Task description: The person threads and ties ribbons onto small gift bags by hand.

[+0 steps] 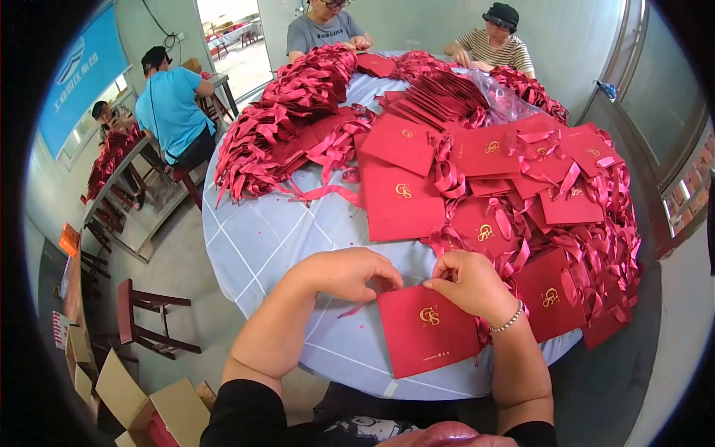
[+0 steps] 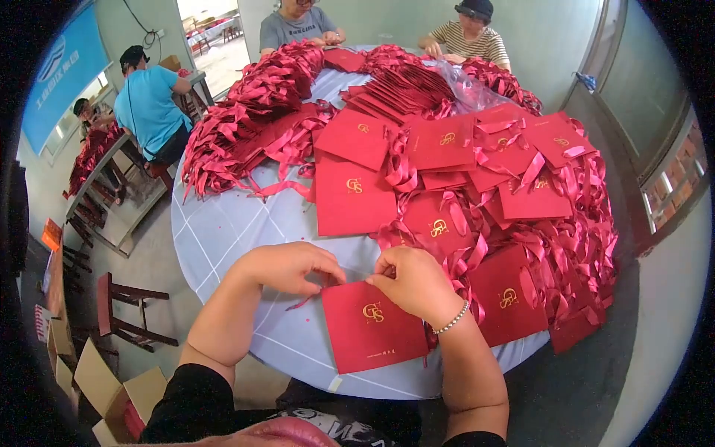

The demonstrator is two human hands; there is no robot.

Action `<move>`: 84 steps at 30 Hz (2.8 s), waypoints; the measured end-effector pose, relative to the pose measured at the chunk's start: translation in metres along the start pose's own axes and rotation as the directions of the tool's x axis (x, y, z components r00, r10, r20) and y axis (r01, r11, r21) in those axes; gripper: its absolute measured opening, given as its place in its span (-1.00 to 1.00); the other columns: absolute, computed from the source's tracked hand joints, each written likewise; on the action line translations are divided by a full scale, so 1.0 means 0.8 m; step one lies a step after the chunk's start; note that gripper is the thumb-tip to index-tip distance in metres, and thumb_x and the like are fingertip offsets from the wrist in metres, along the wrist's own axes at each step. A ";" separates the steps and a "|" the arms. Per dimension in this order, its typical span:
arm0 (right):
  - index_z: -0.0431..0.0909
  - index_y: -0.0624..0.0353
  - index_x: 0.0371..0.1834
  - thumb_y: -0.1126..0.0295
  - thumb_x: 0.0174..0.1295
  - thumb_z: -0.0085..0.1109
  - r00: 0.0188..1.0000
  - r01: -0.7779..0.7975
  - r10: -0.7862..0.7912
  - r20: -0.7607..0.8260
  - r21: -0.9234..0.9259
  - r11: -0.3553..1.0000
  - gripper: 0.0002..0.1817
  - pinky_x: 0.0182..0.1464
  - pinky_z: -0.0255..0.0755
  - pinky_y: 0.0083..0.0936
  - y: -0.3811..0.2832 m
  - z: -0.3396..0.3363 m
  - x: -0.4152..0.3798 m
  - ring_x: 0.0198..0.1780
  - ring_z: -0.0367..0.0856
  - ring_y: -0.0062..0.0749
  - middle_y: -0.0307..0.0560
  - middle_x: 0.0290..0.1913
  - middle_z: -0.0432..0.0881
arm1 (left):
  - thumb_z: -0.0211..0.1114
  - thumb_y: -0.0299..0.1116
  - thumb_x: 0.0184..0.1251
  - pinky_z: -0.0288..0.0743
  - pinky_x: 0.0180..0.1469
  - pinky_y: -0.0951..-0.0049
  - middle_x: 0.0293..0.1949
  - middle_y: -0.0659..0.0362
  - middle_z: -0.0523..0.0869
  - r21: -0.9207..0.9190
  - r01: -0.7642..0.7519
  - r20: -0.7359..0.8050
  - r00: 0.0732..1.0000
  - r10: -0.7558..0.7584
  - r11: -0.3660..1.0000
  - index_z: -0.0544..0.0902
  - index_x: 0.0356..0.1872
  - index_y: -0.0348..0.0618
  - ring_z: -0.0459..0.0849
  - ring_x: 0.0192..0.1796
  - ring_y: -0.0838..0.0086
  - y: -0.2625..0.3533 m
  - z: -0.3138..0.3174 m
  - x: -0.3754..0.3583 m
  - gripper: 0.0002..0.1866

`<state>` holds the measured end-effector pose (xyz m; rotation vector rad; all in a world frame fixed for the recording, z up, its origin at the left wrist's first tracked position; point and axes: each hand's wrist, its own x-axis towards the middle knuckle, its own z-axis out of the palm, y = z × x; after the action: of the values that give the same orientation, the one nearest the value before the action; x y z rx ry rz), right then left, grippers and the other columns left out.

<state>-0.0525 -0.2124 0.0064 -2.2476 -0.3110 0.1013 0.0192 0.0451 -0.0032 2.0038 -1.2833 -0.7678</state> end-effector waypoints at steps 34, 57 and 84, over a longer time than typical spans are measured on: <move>0.61 0.30 -0.37 0.37 0.14 0.41 0.994 -0.046 0.036 -0.104 -0.099 0.994 -0.78 -0.25 0.50 -0.22 0.005 0.006 0.000 -0.34 0.67 -0.05 0.11 -0.40 0.66 | 0.50 -0.30 0.24 0.45 -0.32 0.41 -0.40 0.13 0.63 0.042 0.013 -0.207 0.978 -0.004 0.999 0.65 0.09 -0.23 0.54 -0.43 0.49 0.005 0.013 0.011 -0.57; 0.66 0.36 -0.09 0.58 0.36 0.18 0.982 0.172 -0.178 0.064 0.081 0.982 -0.86 -0.17 0.54 -0.58 0.005 0.017 0.009 -0.28 0.67 -0.47 -0.09 -0.25 0.68 | 0.59 -0.33 0.02 0.52 -0.15 0.34 -0.32 0.11 0.71 -0.033 -0.079 -0.294 0.954 0.066 0.996 0.66 -0.13 -0.24 0.63 -0.24 0.39 -0.027 0.014 0.024 -0.60; 0.62 0.34 -0.34 0.46 0.41 0.21 0.962 0.226 -0.222 -0.158 0.011 0.974 -0.82 -0.55 0.39 -0.49 -0.012 0.039 0.006 -0.62 0.59 -0.52 -0.05 -0.54 0.60 | 0.54 -0.33 0.15 0.52 -0.12 0.41 -0.19 0.16 0.75 -0.110 -0.117 -0.319 0.945 0.077 0.987 0.70 -0.01 -0.24 0.63 -0.18 0.53 -0.024 0.017 0.025 -0.61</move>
<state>-0.0556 -0.1821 -0.0059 -2.1605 -0.4735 -0.1881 0.0267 0.0301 -0.0295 1.8560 -1.1079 -0.4487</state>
